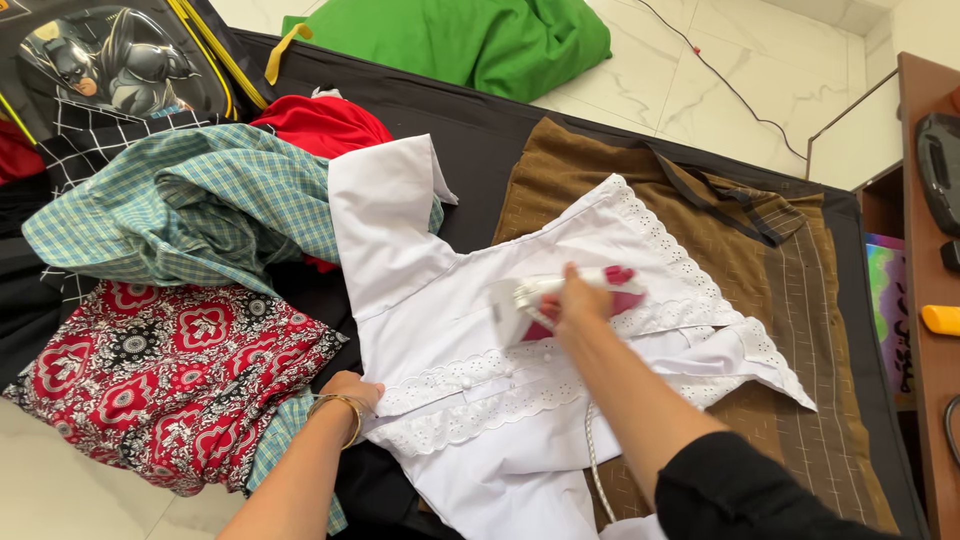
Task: The person irons a patterned red-and-black cloth and then a white long-sleeved shirt on a brown ironing mat. They smooth and reposition the garments, using a pink and white electric iron to press sleeves and body sections.
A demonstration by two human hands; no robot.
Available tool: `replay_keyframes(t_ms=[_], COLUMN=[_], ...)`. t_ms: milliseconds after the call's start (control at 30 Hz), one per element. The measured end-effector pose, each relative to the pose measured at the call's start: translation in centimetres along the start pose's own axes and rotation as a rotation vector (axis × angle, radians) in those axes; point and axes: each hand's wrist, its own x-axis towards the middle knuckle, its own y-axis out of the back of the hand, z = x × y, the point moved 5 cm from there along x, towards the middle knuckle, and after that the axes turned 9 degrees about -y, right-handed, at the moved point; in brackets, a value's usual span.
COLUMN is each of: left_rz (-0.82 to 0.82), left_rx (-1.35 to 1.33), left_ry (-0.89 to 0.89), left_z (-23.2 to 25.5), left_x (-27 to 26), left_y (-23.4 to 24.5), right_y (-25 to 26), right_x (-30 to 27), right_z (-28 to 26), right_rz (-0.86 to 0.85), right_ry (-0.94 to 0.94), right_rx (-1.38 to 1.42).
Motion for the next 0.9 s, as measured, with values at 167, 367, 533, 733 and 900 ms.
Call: replay_keyframes(t_ms=[167, 367, 533, 733, 900], left_rz=[-0.012, -0.024, -0.007, -0.019, -0.016], left_rx=[0.001, -0.030, -0.032, -0.010, 0.029], left_ry=[-0.008, 0.018, 0.019, 0.025, -0.014], left_z=[0.6, 0.4, -0.2, -0.3, 0.1], left_x=[-0.3, 0.1, 0.5, 1.2, 1.4], left_y=[0.2, -0.1, 0.1, -0.6, -0.6], right_y=[5.3, 5.2, 2.3, 6.2, 8.9], right_x=[4.7, 4.9, 2.4, 6.1, 9.1], right_z=[-6.4, -5.8, -1.4, -5.9, -9.6], right_rz=[0.057, 0.061, -0.064, 0.031, 0.016], right_ry=[0.093, 0.085, 0.061, 0.095, 0.084], right_rx=[0.078, -0.043, -0.160, -0.045, -0.137])
